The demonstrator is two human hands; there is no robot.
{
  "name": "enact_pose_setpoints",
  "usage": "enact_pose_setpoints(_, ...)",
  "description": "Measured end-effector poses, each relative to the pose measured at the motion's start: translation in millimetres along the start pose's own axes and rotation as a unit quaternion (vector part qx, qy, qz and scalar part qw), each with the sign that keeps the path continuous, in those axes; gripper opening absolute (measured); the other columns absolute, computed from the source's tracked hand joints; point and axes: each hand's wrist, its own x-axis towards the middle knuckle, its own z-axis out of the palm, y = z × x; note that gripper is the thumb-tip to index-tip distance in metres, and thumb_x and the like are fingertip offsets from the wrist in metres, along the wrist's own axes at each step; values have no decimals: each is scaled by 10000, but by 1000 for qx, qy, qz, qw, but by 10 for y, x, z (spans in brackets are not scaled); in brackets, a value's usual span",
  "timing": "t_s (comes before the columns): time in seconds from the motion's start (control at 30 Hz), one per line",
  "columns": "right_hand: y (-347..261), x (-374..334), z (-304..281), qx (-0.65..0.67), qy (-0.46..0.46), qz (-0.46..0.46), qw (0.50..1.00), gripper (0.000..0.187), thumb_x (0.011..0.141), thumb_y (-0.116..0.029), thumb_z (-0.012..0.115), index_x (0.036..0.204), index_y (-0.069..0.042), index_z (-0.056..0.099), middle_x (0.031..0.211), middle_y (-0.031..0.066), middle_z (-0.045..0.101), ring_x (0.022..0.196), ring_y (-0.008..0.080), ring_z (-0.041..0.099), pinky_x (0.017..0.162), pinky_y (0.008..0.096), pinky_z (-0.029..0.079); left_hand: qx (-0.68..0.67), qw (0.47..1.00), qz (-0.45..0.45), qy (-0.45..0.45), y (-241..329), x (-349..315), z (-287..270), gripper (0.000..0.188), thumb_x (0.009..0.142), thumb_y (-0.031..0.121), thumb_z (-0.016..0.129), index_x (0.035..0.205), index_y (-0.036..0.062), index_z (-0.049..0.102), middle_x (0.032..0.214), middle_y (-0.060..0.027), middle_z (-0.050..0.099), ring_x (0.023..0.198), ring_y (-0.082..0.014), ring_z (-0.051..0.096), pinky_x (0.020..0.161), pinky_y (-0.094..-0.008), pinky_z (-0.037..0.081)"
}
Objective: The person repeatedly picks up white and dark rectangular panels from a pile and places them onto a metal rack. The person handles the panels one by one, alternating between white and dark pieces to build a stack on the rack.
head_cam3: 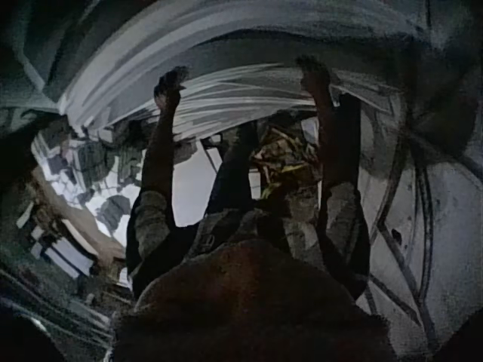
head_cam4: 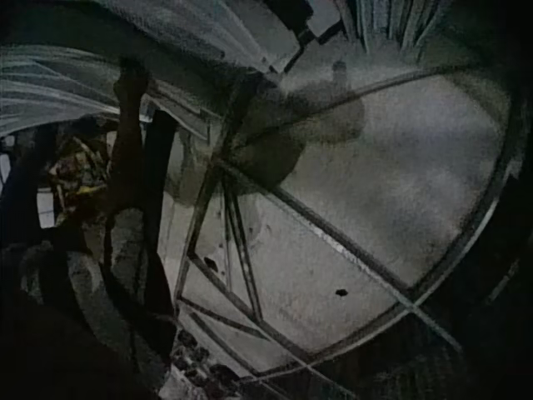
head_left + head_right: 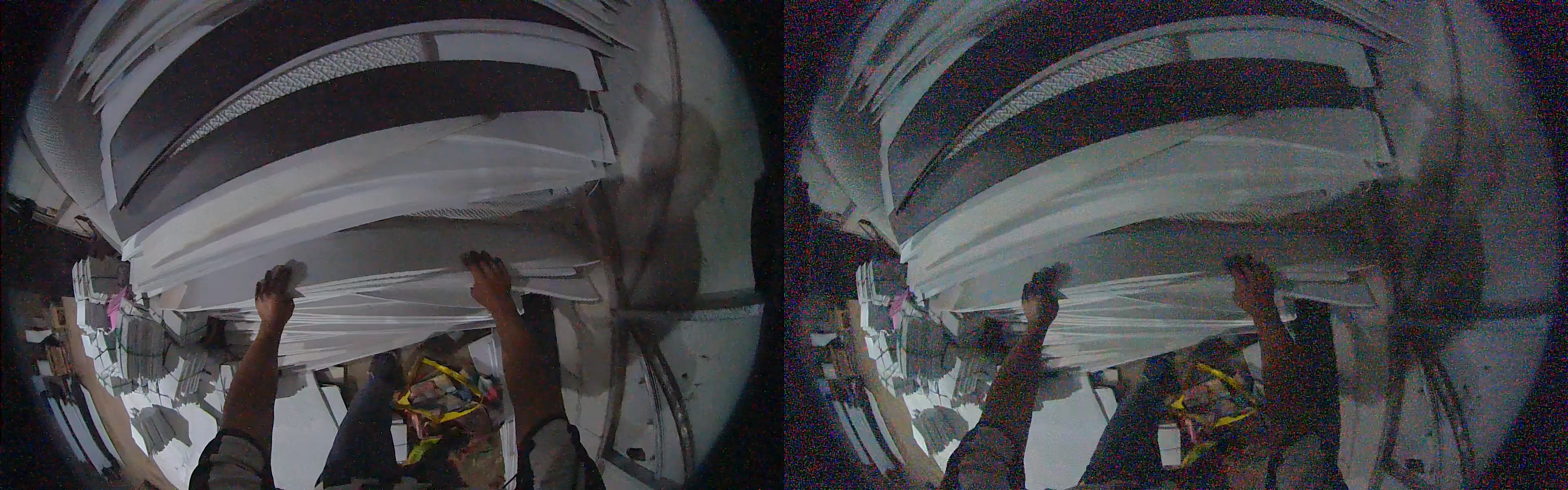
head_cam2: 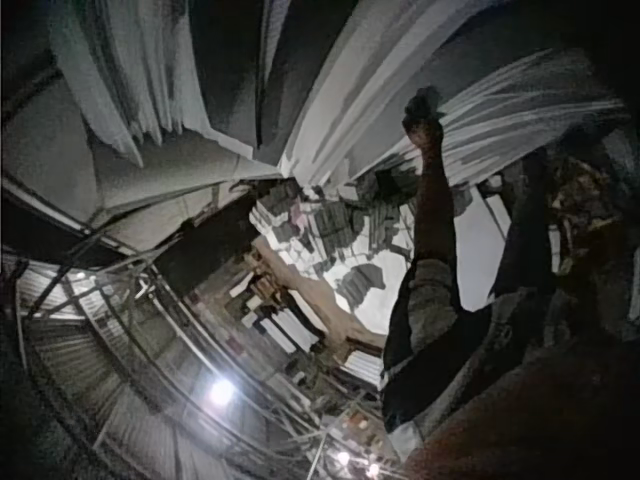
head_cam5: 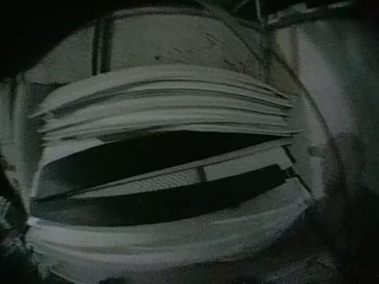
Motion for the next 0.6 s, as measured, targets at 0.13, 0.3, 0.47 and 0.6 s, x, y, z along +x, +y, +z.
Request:
enact_pose_setpoints(0.13,-92,218,-142,-46,83,11,995,743,671,-85,776,1390,-153,602,1412,91,614,1324,326,551,1117,557,400,20,999,-5,45,-51,7,-45,653,778,21,663,1408,185,616,1386,-85,655,1310,-361,573,1062,-496,443)
enact_pose_setpoints(0.3,-377,535,-452,-106,259,-16,960,530,788,-107,697,1316,-134,650,1339,99,641,1241,313,588,1102,566,407,52,994,-46,81,-168,51,-206,752,753,-46,591,1461,207,585,1423,-65,638,1363,-343,544,1131,-511,387)
enact_pose_setpoints(0.47,-174,692,28,-127,277,-11,952,374,929,-161,607,1302,-143,633,1247,106,625,1166,319,585,1088,558,403,61,996,28,51,-265,13,81,787,759,-36,631,1482,270,565,1505,-86,541,1383,-366,480,1125,-521,386)
enact_pose_setpoints(0.6,-96,556,508,-114,20,13,993,439,962,-225,593,1391,-146,547,1251,116,563,1226,325,539,1100,570,383,46,998,35,22,-134,152,175,702,808,24,615,1466,265,579,1491,-96,549,1353,-361,508,1094,-516,409)
